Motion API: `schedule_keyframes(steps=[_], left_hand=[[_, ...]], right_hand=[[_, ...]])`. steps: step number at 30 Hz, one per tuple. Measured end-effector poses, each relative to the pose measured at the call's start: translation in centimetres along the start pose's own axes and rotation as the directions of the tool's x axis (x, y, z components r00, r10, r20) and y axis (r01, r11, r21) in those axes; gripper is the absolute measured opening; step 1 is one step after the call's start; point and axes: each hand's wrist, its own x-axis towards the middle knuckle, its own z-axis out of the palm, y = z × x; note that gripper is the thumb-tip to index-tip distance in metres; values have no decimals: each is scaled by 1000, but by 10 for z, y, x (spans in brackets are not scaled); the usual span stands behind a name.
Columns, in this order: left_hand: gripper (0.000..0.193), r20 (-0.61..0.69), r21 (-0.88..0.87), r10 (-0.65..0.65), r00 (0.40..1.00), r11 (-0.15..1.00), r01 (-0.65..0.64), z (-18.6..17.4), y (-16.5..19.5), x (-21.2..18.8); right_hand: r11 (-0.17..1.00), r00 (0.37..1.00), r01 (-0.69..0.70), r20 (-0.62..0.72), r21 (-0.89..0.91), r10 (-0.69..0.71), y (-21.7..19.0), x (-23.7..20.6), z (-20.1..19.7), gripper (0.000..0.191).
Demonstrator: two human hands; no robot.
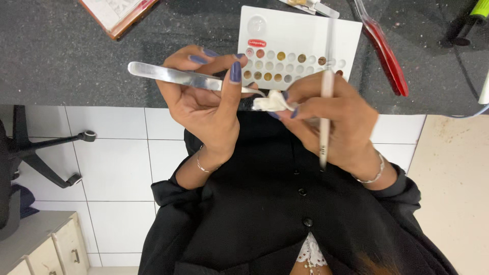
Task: The person holds a dental ceramic crown with pliers and applies stain from a palette of color wells onto the crown using a fine brush, wiping the brush and crown on a tissue between applications and comparing the crown against the shade guide palette.
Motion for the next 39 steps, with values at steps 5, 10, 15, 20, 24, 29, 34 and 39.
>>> schedule_keyframes(steps=[5,10,15,20,24,29,34,39], left_hand=[[40,-34,38,25,999,999,-24,-5,-4,3],[40,-7,58,29,1000,998,-28,-3,-7,1],[44,62,91,61,996,994,-66,0,-4,0],[43,38,77,-18,999,997,15,1,-2,1],[42,46,-46,-27,999,999,29,4,-3,-1],[41,94,-92,2,996,996,7,10,-1,2],[48,225,-113,-92,970,986,120,12,10,-7],[41,393,-59,-125,911,985,160,13,9,-8]], right_hand=[[1000,998,-14,-62,27,16,15,-4,3,39],[985,991,-23,-123,174,45,17,-11,1,40],[987,989,-136,-40,87,140,13,-11,3,41],[815,908,-356,-35,457,417,2,-11,5,39],[716,891,-374,15,590,453,-4,-6,8,34],[826,891,-437,44,356,452,-5,-3,8,28],[722,877,-382,-21,577,481,2,-12,7,19],[710,849,-367,-96,601,520,17,-21,2,23]])
